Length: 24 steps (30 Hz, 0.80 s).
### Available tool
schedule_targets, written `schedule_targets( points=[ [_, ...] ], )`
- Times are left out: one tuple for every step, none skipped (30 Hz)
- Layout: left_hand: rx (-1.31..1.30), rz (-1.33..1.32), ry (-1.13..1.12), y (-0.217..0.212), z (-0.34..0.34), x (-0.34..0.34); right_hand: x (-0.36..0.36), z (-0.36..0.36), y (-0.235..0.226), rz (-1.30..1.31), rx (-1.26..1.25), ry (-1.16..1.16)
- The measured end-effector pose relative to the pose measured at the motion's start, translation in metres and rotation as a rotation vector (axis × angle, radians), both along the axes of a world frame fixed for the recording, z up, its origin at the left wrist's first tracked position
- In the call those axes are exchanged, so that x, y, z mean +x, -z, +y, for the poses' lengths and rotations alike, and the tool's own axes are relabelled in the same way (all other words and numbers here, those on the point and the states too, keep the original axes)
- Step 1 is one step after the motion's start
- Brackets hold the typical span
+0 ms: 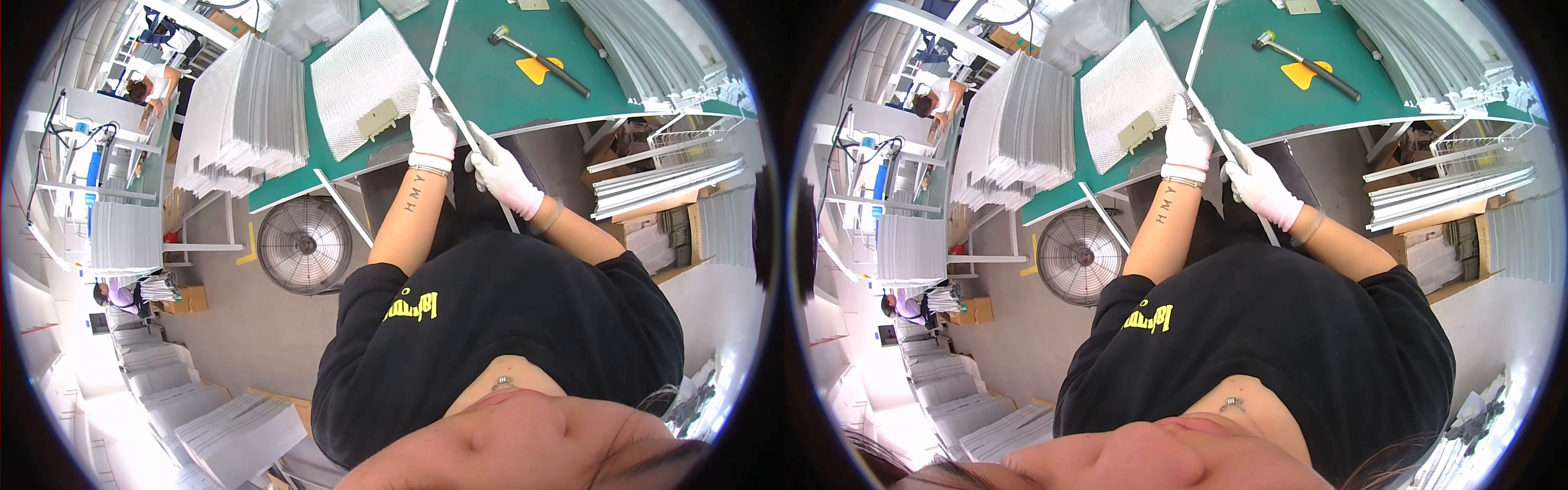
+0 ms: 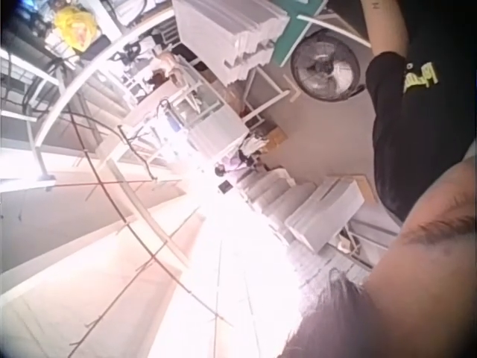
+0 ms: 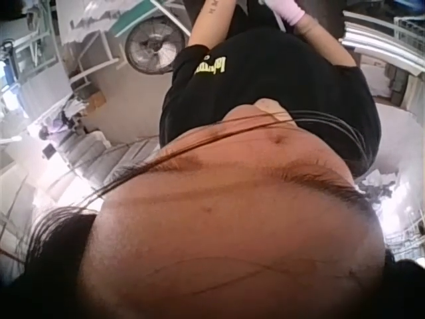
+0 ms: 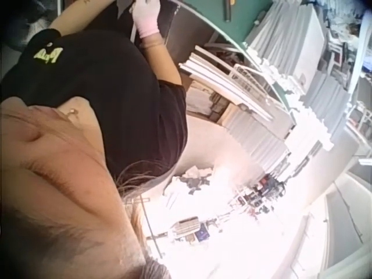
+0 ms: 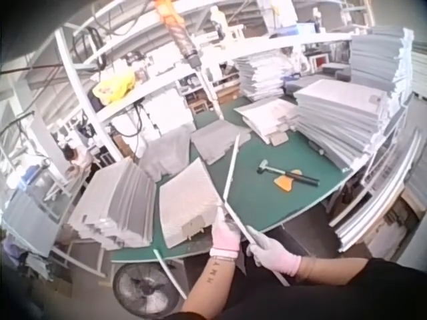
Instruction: Assembling metal mesh filters by attaching a frame using a mallet and an electric drill.
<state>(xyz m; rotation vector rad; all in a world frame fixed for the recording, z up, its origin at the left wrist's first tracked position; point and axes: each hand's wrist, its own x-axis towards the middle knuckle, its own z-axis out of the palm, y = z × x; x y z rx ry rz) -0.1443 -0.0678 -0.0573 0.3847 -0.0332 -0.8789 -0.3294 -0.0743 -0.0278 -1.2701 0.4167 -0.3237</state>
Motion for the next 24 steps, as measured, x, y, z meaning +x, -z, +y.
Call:
schedule_targets(
  points=[
    [0.04, -0.012, -0.022, -0.005, -0.002, -0.005, 0.0, 0.0, 0.001, 0.0, -0.001, 0.002],
    [0.08, -0.025, -0.045, -0.009, -0.004, -0.008, 0.0, 0.001, 0.003, -0.003, 0.007, 0.014],
    [0.079, -0.025, -0.041, -0.008, -0.007, -0.007, 0.001, 0.0, 0.004, -0.006, 0.016, 0.027],
    [0.076, -0.034, -0.05, -0.006, -0.007, -0.005, 0.001, 0.001, 0.003, -0.006, 0.015, 0.024],
    [0.073, -0.044, -0.058, -0.004, -0.008, -0.003, 0.001, 0.002, 0.002, -0.005, 0.014, 0.025],
    [0.073, -0.044, -0.061, -0.001, -0.008, -0.002, 0.002, 0.003, 0.001, -0.003, 0.013, 0.027],
    [0.077, -0.053, -0.076, -0.002, -0.01, -0.004, 0.002, 0.002, 0.003, -0.003, 0.015, 0.03],
    [0.082, -0.062, -0.091, -0.002, -0.012, -0.006, 0.003, 0.002, 0.007, 0.001, -0.089, 0.068],
    [0.085, -0.063, -0.089, -0.003, -0.012, -0.007, 0.004, 0.002, 0.01, 0.005, -0.192, 0.107],
    [0.121, -0.06, -0.089, -0.005, -0.012, -0.009, 0.004, 0.002, 0.011, 0.008, -0.192, 0.112],
    [0.157, -0.056, -0.089, -0.007, -0.012, -0.011, 0.004, 0.001, 0.013, 0.008, -0.25, 0.135],
    [0.157, -0.055, -0.083, -0.009, -0.011, -0.013, 0.005, 0.001, 0.014, 0.009, -0.307, 0.158],
    [0.134, -0.058, -0.074, -0.01, -0.011, -0.014, 0.004, 0.0, 0.014, 0.008, -0.304, 0.159],
    [0.111, -0.061, -0.064, -0.011, -0.01, -0.015, 0.004, 0.0, 0.014, 0.013, -0.325, 0.162],
    [0.113, -0.062, -0.063, -0.012, -0.01, -0.015, 0.004, -0.001, 0.014, 0.018, -0.345, 0.166],
    [0.129, -0.078, -0.071, -0.011, -0.009, -0.015, 0.005, -0.004, 0.019, 0.017, -0.344, 0.17],
    [0.145, -0.093, -0.079, -0.011, -0.01, -0.014, 0.008, -0.008, 0.027, -0.033, -0.449, 0.201],
    [0.146, -0.095, -0.075, -0.011, -0.011, -0.014, 0.009, -0.011, 0.033, -0.083, -0.554, 0.233],
    [0.12, -0.094, -0.101, -0.011, -0.01, -0.012, 0.008, -0.011, 0.027, -0.083, -0.552, 0.232],
    [0.093, -0.094, -0.127, -0.01, -0.01, -0.01, 0.006, -0.011, 0.014, -0.026, -0.421, 0.171],
    [0.094, -0.094, -0.128, -0.009, -0.011, -0.008, 0.003, -0.011, 0.003, 0.03, -0.289, 0.11],
    [0.092, -0.066, -0.174, -0.009, -0.013, -0.005, 0.001, -0.012, -0.005, 0.028, -0.29, 0.11],
    [0.089, -0.038, -0.221, -0.008, -0.013, -0.002, -0.002, -0.013, -0.011, 0.068, -0.178, 0.066],
    [0.089, -0.04, -0.221, -0.007, -0.012, 0.0, -0.003, -0.014, -0.013, 0.109, -0.065, 0.022]
  ],
)
